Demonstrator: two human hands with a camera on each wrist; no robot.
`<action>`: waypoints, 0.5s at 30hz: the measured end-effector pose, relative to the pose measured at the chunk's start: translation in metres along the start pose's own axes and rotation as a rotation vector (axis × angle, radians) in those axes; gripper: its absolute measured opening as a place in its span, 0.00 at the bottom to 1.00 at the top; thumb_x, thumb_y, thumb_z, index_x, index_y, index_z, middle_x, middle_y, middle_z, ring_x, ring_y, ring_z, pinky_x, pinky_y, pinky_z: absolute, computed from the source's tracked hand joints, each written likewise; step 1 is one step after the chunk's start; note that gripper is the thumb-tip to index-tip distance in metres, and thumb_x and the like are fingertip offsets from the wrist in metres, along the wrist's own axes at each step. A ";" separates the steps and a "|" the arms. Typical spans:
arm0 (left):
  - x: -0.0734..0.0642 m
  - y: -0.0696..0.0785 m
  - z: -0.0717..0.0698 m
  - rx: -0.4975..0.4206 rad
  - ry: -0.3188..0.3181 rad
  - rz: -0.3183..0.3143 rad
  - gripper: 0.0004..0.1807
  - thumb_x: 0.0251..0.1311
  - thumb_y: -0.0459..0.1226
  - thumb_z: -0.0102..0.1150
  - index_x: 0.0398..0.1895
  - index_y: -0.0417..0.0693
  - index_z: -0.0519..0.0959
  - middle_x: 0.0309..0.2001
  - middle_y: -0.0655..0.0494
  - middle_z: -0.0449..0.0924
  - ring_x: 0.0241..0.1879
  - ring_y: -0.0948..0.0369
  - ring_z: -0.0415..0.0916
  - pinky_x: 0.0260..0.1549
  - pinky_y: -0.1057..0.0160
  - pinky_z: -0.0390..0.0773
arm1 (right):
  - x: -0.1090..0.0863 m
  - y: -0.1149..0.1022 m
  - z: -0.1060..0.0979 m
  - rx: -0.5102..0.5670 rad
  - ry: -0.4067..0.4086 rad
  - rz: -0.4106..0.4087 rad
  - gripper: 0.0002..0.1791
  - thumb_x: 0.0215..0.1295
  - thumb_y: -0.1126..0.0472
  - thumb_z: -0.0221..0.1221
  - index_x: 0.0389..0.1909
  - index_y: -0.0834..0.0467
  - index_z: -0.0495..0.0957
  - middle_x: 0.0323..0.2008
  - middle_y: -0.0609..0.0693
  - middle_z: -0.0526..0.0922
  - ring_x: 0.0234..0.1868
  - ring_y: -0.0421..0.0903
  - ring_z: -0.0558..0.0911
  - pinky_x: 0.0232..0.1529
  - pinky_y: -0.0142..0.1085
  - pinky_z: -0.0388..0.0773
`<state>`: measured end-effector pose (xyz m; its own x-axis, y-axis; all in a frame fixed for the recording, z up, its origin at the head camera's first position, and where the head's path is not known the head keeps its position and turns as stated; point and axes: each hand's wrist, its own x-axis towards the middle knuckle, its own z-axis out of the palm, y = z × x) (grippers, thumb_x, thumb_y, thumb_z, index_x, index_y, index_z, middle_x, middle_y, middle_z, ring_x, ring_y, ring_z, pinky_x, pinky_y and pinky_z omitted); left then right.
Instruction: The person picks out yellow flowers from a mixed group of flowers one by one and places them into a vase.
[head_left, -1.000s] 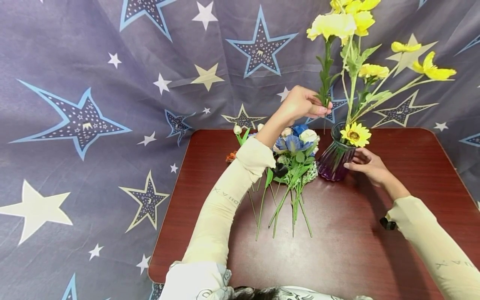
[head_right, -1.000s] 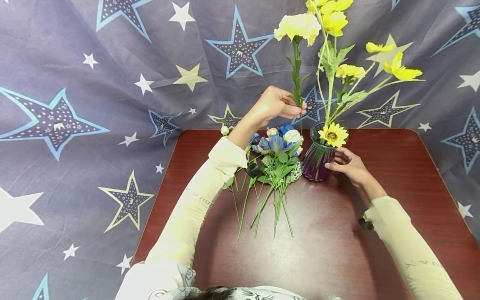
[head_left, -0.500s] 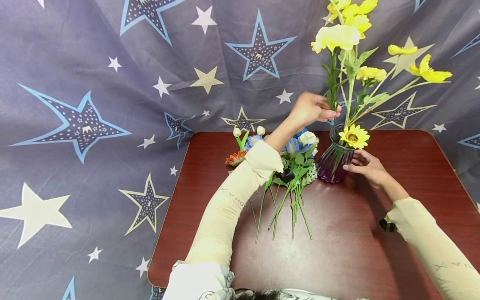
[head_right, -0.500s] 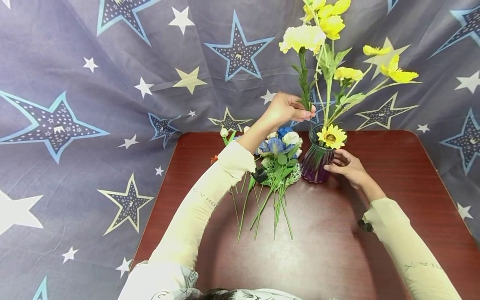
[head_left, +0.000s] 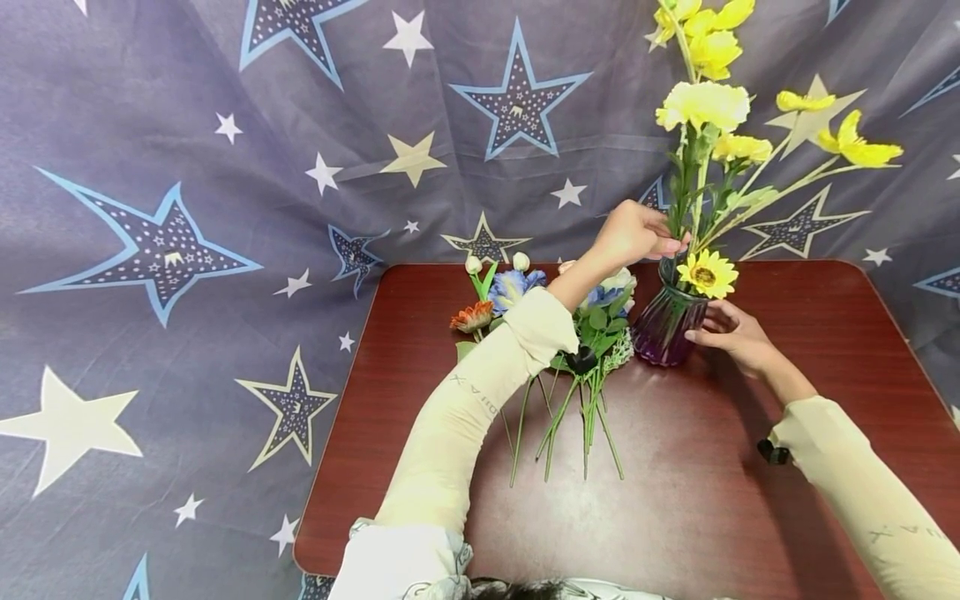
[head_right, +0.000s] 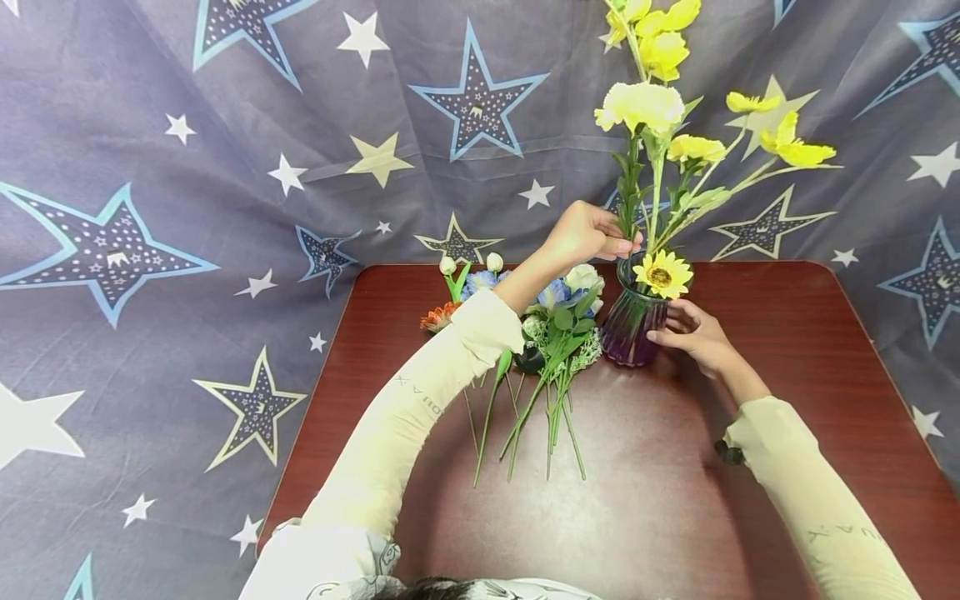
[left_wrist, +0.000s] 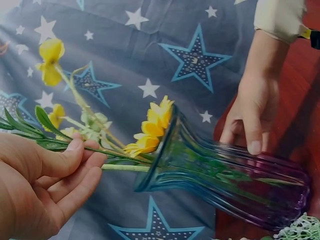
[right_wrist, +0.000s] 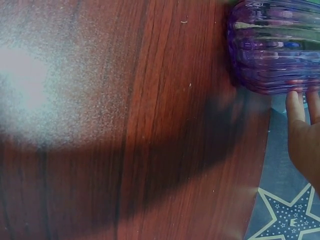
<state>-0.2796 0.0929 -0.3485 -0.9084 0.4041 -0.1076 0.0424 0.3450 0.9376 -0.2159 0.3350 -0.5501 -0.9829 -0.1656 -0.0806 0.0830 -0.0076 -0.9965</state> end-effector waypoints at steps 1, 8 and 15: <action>0.000 -0.001 0.002 0.021 0.010 -0.004 0.29 0.60 0.30 0.70 0.66 0.35 0.76 0.49 0.42 0.88 0.38 0.56 0.90 0.34 0.71 0.87 | 0.000 0.000 0.000 0.001 -0.002 -0.001 0.24 0.63 0.76 0.63 0.50 0.46 0.75 0.46 0.30 0.85 0.48 0.27 0.81 0.48 0.18 0.79; 0.000 -0.007 0.010 0.020 0.015 -0.032 0.27 0.60 0.28 0.70 0.64 0.35 0.77 0.45 0.43 0.89 0.37 0.56 0.89 0.32 0.72 0.86 | -0.001 -0.001 0.001 -0.028 -0.006 0.002 0.22 0.64 0.74 0.65 0.50 0.44 0.76 0.46 0.29 0.84 0.49 0.26 0.81 0.48 0.18 0.79; 0.002 -0.011 0.015 0.146 -0.016 0.022 0.11 0.62 0.33 0.70 0.47 0.39 0.87 0.41 0.47 0.91 0.33 0.60 0.89 0.29 0.73 0.85 | -0.001 -0.003 0.002 -0.012 -0.005 -0.001 0.23 0.64 0.74 0.64 0.49 0.43 0.77 0.46 0.30 0.85 0.49 0.27 0.81 0.48 0.19 0.79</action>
<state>-0.2760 0.1029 -0.3639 -0.8999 0.4258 -0.0943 0.1230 0.4554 0.8817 -0.2153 0.3330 -0.5474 -0.9821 -0.1709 -0.0793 0.0799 0.0035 -0.9968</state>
